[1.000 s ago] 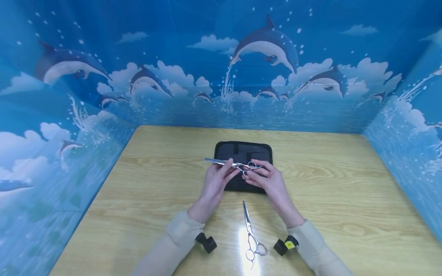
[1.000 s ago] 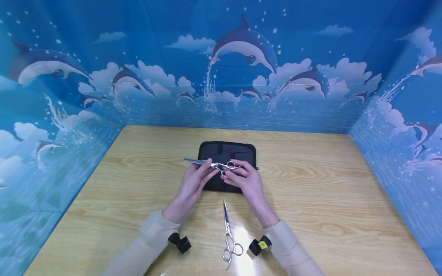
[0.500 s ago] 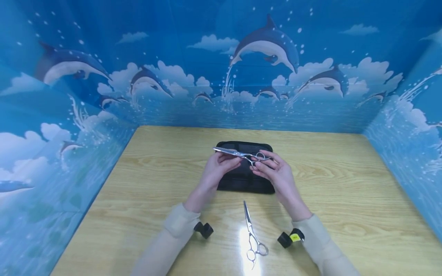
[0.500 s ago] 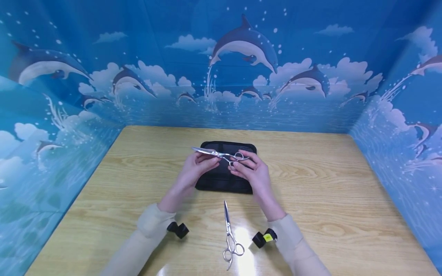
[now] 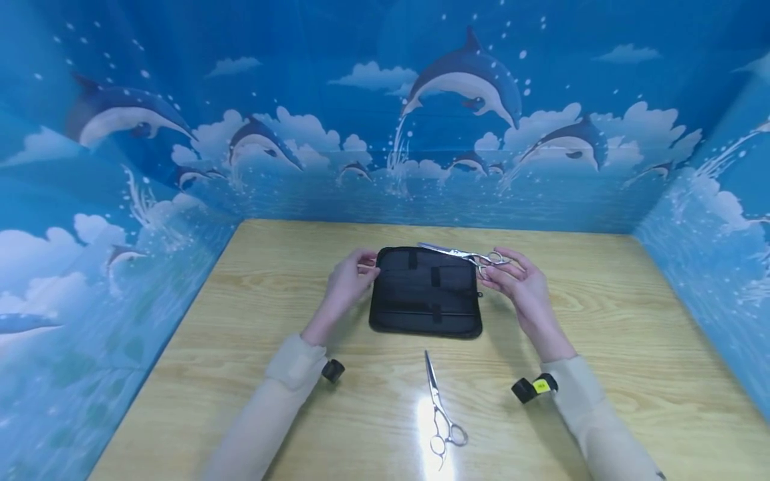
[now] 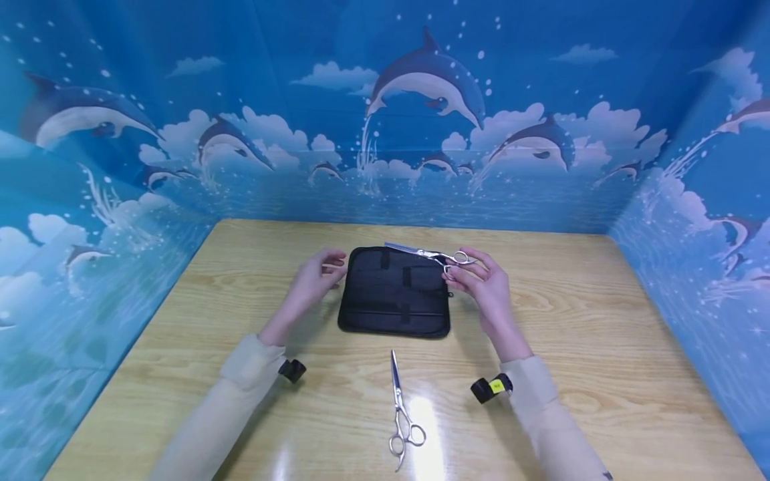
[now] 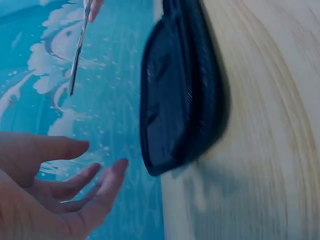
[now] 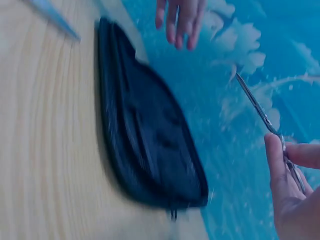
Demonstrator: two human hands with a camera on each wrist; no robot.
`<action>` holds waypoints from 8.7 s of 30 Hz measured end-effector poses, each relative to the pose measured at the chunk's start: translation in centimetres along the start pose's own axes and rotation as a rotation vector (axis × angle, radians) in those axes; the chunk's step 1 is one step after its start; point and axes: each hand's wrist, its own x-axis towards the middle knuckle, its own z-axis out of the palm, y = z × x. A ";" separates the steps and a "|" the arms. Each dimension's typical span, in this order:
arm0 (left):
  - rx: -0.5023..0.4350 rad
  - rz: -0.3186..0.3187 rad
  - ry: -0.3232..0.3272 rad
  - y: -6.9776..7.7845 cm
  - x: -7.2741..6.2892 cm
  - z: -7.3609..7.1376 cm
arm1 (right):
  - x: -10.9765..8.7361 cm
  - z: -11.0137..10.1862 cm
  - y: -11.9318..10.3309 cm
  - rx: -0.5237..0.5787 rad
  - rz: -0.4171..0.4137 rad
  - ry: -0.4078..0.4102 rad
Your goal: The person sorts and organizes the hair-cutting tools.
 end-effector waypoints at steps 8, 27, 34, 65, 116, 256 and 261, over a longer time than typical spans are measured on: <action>0.276 -0.076 -0.137 -1.3 1.1 1.0 | 1.3 -2.4 0.1 -0.068 0.060 0.005; 0.441 -0.134 -0.271 -2.0 1.6 2.1 | 2.4 -5.9 0.5 -0.172 0.218 -0.036; 0.433 -0.124 -0.255 -2.4 1.8 2.1 | 2.8 -6.2 0.8 -0.247 0.267 -0.047; 0.416 -0.133 -0.238 -2.6 2.0 2.0 | 4.0 -4.4 2.0 -0.407 0.306 -0.043; 0.362 -0.178 -0.246 -2.5 1.8 2.0 | 4.5 -1.5 3.7 -0.492 0.269 0.063; 0.294 0.768 -0.407 4.3 -3.8 2.9 | 5.2 0.5 3.8 -1.197 0.120 -0.229; 0.439 0.910 -0.524 4.8 -5.9 4.3 | 4.8 0.1 3.7 -1.172 0.140 -0.213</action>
